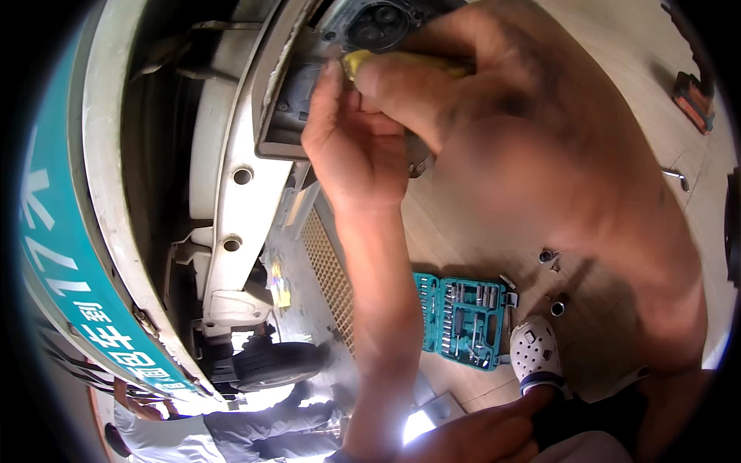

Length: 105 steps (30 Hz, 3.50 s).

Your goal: The person uses a screwdriver to loosen screws on a plastic component attached to the underside of a white vehicle, then removes internal plastic parts and a rubber gasket by hand.

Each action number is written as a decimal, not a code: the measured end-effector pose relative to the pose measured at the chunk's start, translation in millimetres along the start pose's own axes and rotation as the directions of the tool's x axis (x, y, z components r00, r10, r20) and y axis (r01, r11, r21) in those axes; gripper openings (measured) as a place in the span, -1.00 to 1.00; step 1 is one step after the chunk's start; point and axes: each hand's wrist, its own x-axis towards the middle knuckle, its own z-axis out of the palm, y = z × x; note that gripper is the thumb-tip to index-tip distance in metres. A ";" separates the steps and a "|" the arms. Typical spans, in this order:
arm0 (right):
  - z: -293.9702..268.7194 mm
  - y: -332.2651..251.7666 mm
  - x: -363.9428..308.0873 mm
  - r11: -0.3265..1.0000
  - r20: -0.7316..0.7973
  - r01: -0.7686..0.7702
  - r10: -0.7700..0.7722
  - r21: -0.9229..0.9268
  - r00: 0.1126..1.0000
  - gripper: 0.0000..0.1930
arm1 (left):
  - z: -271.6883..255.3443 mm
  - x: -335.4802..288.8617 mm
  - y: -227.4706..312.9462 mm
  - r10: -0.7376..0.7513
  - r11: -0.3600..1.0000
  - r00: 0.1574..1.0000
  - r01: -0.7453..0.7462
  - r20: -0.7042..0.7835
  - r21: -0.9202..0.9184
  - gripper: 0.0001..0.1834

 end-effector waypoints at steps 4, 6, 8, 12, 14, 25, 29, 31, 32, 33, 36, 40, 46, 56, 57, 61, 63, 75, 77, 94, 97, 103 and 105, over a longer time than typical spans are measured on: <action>57.7 18.3 -21.9 0.984 -0.291 0.173 -0.156 0.033 0.944 -0.73 | 7.3 -3.2 -5.5 0.045 0.999 0.989 -0.042 -0.140 0.024 -0.72; 56.1 7.5 -27.2 0.973 -0.462 0.220 -0.166 0.064 0.871 -0.70 | 9.0 -5.6 -6.5 0.072 0.997 0.993 -0.070 -0.092 0.033 -0.70; 37.8 -18.5 -31.4 0.799 -0.042 0.184 -0.252 -0.573 0.967 -0.70 | 3.2 -5.9 -7.0 0.075 0.997 0.997 -0.074 -0.033 0.036 -0.70; 43.2 -20.0 -16.3 0.603 -0.009 0.331 -0.489 -0.726 0.872 -0.69 | 5.9 -0.2 0.6 0.056 0.997 0.998 -0.057 -0.018 -0.048 -0.69; 51.9 -19.9 -14.8 0.961 -0.328 0.246 -0.274 -0.124 0.904 -0.65 | 2.7 -3.6 5.5 -0.013 0.996 1.000 0.014 0.011 -0.093 -0.68; 61.5 4.7 -26.0 0.925 -0.442 0.237 -0.353 -0.297 0.824 -0.65 | -2.6 10.0 -10.1 0.084 0.991 0.995 -0.089 -0.055 -0.096 -0.68; 64.0 10.9 -14.6 0.931 -0.635 0.321 -0.355 -0.174 0.686 -0.65 | -13.5 25.5 -8.8 0.040 0.999 0.999 -0.040 -0.014 -0.032 -0.67; 66.2 26.5 -5.9 0.891 -0.694 0.418 -0.416 -0.179 0.588 -0.63 | 0.4 27.3 -17.3 0.105 0.971 0.994 -0.104 -0.006 -0.217 -0.65; 69.8 36.0 -3.6 0.871 -0.672 0.454 -0.452 -0.189 0.587 -0.67 | -4.9 14.9 -9.6 -0.218 0.953 0.958 0.250 0.188 -0.171 -0.62; 69.3 35.5 -2.9 0.857 -0.660 0.478 -0.474 -0.193 0.583 -0.69 | -5.4 13.9 -10.5 -0.212 0.955 0.960 0.243 0.183 -0.168 -0.62; 77.2 24.1 -7.8 0.878 -0.640 0.466 -0.423 -0.114 0.641 -0.74 | -10.2 8.8 -7.0 -0.027 0.980 0.988 0.056 0.150 -0.192 -0.60; 85.6 7.1 3.9 0.938 -0.851 0.345 -0.149 0.040 0.504 -0.78 | 14.5 19.2 -17.0 -0.021 0.984 0.998 0.031 0.059 -0.173 -0.55; 80.2 29.5 -3.5 0.811 -0.707 0.566 -0.486 -0.147 0.514 -0.79 | -7.0 25.3 -4.3 -0.086 0.979 0.983 0.114 0.163 -0.171 -0.55; 80.7 28.2 -18.9 0.867 -0.635 0.494 -0.420 -0.068 0.648 -0.78 | -31.9 35.2 -20.9 0.125 0.923 0.944 0.001 0.304 -0.385 -0.60; 80.0 28.3 -19.5 0.868 -0.631 0.493 -0.418 -0.065 0.653 -0.78 | -26.6 33.7 -21.2 0.162 0.910 0.934 -0.016 0.318 -0.415 -0.59; 76.0 29.4 -21.3 0.876 -0.618 0.476 -0.415 -0.073 0.668 -0.78 | -4.1 24.0 -4.7 0.058 0.942 0.899 0.095 0.434 -0.323 -0.44; 77.1 30.6 -22.9 0.880 -0.612 0.470 -0.410 -0.069 0.676 -0.77 | 13.9 6.7 1.3 -0.061 0.968 0.962 0.122 0.267 -0.219 -0.38; 76.0 30.9 -23.8 0.888 -0.603 0.457 -0.392 -0.050 0.695 -0.76 | -25.2 29.6 -17.6 0.100 0.859 0.914 0.119 0.392 -0.498 -0.58; 76.8 34.7 -25.1 0.892 -0.600 0.449 -0.387 -0.052 0.700 -0.75 | -4.8 16.7 -8.0 -0.051 0.981 0.956 0.102 0.289 -0.163 -0.51; 73.8 33.2 -23.1 0.896 -0.592 0.443 -0.362 -0.008 0.720 -0.73 | -18.6 4.4 -5.8 0.374 0.649 0.917 -0.153 -0.138 0.745 -0.60; 75.4 30.7 -21.4 0.897 -0.593 0.443 -0.359 -0.004 0.721 -0.72 | -26.3 -7.2 2.8 0.622 -0.341 0.745 -0.018 0.240 0.940 -0.48; 82.7 23.4 -19.8 0.919 -0.648 0.382 -0.230 0.102 0.726 -0.72 | -19.5 2.9 28.8 0.406 -0.473 0.909 0.120 0.095 0.873 -0.36; 81.4 20.8 -11.9 0.902 -0.691 0.430 -0.297 0.022 0.659 -0.74 | -12.1 7.4 36.1 0.317 -0.411 0.947 0.094 0.046 0.907 -0.36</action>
